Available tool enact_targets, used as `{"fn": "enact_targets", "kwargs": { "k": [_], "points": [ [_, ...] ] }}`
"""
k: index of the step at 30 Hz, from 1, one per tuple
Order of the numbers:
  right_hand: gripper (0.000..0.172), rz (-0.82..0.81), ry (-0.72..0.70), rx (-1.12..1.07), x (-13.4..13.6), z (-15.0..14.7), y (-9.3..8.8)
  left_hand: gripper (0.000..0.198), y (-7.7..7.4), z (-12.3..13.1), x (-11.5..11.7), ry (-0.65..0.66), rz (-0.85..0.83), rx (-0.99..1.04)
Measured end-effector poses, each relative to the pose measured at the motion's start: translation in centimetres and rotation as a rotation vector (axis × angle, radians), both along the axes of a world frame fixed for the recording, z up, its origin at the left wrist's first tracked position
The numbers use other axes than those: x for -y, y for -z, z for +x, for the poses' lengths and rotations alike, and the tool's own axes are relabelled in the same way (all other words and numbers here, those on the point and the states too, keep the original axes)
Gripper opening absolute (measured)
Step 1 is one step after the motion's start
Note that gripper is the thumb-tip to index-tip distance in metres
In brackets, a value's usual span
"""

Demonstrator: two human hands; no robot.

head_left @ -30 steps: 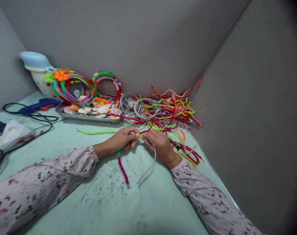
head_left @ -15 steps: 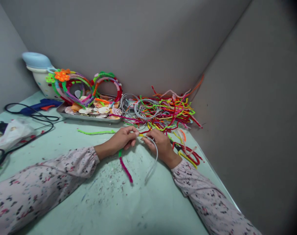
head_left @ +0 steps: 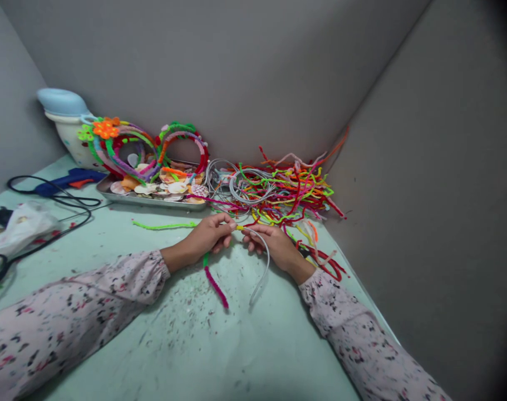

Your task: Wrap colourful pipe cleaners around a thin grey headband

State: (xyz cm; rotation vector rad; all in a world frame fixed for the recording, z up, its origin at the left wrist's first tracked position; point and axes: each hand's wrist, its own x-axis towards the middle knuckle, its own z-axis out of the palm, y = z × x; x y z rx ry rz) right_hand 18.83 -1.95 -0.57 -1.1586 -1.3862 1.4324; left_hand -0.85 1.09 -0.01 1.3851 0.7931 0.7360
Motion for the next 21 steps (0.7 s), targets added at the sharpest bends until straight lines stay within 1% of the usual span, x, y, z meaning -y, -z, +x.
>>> {"fn": "enact_targets", "kwargs": {
  "k": [4,7,11,21],
  "points": [
    [0.026,-0.052,-0.021,-0.132,-0.15,0.17,0.47,0.020,0.12,-0.03,-0.06,0.008,0.015,0.000],
    [0.029,-0.079,-0.034,-0.105,-0.03,0.06,0.31,0.020,0.14,-0.03,-0.02,0.014,0.026,-0.011],
    [0.024,-0.106,-0.050,-0.064,0.15,-0.20,-0.09,0.019,0.08,-0.01,0.07,0.019,0.037,-0.035],
    [0.018,-0.079,0.008,-0.089,0.28,-0.54,-0.09,0.020,-0.07,0.05,0.13,0.017,0.040,-0.050]
  ]
}}
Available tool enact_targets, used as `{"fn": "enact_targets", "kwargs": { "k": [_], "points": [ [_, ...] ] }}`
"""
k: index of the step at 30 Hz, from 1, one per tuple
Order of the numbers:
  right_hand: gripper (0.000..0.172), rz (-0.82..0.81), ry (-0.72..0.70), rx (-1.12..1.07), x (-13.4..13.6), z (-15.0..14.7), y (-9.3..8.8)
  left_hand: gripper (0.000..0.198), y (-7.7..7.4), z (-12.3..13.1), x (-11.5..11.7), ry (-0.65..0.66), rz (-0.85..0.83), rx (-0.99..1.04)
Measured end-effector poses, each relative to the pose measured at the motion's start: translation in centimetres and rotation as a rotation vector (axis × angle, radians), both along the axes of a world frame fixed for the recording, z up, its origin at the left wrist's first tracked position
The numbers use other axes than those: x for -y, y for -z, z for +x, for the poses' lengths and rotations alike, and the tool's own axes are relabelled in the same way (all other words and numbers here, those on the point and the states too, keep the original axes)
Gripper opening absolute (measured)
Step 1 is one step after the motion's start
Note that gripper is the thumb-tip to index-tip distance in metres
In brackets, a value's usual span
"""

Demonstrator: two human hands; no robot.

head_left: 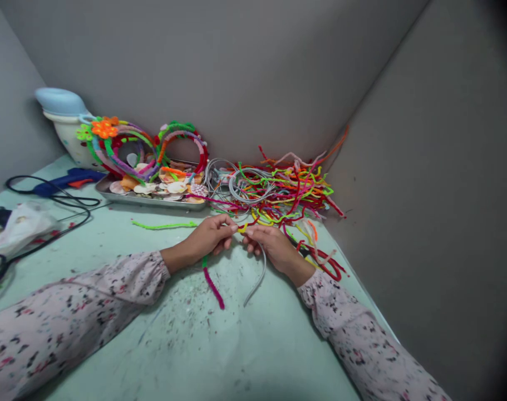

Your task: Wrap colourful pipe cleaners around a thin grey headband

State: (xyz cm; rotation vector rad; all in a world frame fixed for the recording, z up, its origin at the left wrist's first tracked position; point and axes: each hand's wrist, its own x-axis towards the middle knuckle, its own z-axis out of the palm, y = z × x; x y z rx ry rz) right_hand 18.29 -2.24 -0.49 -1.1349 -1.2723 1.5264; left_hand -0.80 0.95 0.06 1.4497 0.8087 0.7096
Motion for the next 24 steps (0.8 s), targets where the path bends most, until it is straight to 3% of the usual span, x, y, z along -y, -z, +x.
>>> {"fn": "enact_targets", "kwargs": {
  "k": [24],
  "points": [
    [0.016,0.087,0.054,0.056,0.01,-0.03,0.22,0.019,-0.08,0.01,-0.01,0.003,-0.010,-0.004]
  ]
}}
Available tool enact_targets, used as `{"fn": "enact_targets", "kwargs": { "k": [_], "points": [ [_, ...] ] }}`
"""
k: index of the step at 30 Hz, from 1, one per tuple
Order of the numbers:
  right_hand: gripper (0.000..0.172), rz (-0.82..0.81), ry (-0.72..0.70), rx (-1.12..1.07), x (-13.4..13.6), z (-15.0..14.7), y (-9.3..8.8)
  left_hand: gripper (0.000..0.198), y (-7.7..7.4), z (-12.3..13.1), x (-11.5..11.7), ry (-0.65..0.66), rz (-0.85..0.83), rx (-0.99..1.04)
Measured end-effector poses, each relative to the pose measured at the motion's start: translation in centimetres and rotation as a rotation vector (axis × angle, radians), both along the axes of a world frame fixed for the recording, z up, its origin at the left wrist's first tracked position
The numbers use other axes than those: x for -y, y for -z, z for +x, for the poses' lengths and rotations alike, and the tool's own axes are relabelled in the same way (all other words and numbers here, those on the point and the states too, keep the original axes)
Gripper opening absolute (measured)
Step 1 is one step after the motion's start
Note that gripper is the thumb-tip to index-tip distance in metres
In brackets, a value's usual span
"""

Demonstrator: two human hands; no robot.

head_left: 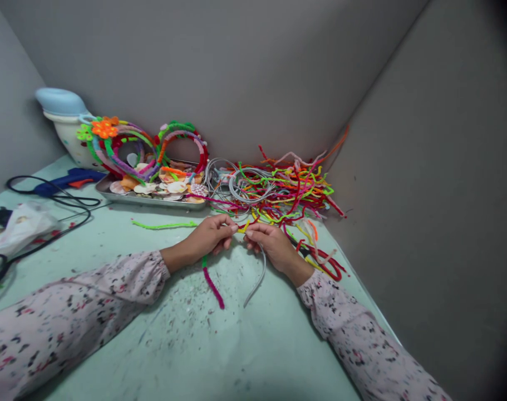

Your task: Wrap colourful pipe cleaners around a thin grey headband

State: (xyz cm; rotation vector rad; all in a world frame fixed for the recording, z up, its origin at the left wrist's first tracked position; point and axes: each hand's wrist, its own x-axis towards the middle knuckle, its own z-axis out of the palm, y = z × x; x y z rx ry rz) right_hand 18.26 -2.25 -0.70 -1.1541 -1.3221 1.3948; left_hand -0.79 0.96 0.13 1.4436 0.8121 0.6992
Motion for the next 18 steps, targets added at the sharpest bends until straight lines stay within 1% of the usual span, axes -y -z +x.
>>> {"fn": "enact_targets", "kwargs": {
  "k": [9,13,18],
  "points": [
    [0.011,0.063,0.062,0.110,0.26,-0.32,-0.60,0.020,-0.06,-0.02,0.10,0.013,-0.008,-0.004],
    [0.012,0.111,0.068,0.179,0.31,-0.39,-0.65,0.019,0.00,-0.03,0.06,0.024,0.007,0.000],
    [0.013,0.203,0.110,0.238,0.64,-0.65,-0.83,0.018,0.00,-0.05,-0.02,0.008,-0.002,-0.006]
  ]
}}
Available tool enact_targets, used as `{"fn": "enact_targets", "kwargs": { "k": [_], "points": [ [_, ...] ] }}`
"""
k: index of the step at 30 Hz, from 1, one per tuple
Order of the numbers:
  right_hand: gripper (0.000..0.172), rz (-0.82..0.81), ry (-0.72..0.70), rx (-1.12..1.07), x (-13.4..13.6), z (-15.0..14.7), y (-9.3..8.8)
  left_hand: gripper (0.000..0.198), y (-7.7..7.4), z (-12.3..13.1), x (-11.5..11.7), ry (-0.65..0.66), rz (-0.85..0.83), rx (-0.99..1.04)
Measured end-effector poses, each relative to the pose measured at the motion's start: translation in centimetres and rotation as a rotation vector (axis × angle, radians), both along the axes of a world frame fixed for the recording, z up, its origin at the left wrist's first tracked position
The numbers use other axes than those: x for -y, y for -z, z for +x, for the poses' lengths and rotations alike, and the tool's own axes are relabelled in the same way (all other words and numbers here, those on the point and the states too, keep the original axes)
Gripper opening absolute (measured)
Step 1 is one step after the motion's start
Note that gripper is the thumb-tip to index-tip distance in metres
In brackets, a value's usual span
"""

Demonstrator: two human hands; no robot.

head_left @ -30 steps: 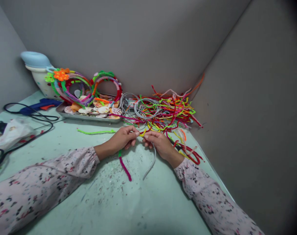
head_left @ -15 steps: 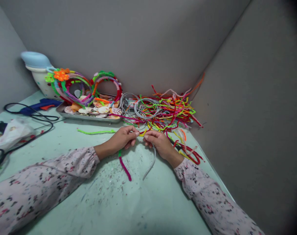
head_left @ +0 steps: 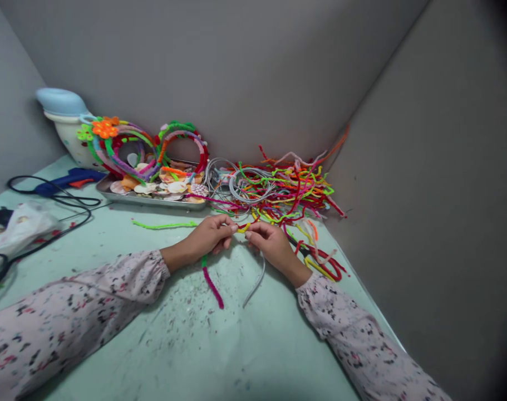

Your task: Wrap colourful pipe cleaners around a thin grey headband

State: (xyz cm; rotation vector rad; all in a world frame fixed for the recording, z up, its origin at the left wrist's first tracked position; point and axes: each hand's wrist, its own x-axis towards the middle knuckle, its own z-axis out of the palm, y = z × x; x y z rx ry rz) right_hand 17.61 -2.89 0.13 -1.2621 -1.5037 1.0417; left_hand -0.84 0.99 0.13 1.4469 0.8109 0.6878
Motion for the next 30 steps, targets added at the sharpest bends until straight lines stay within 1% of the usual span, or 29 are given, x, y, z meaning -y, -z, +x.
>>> {"fn": "enact_targets", "kwargs": {
  "k": [6,12,17,25,30],
  "points": [
    [0.010,0.050,-0.003,0.026,0.1,0.0,0.2,0.019,-0.2,0.0,0.1,0.000,0.000,-0.011],
    [0.011,0.187,0.003,0.157,0.0,0.3,0.6,0.020,-0.4,0.0,0.2,0.003,0.002,-0.011],
    [0.010,0.262,0.006,0.209,0.1,0.3,0.6,0.019,-0.3,0.0,0.1,-0.003,0.000,-0.007],
    [0.010,0.244,-0.004,0.191,0.0,0.3,1.0,0.020,-0.3,0.0,0.1,-0.007,-0.007,-0.013],
    [0.012,0.261,-0.008,0.210,0.1,0.3,0.8,0.019,-0.3,0.0,0.1,-0.006,-0.006,-0.012]
  ]
}}
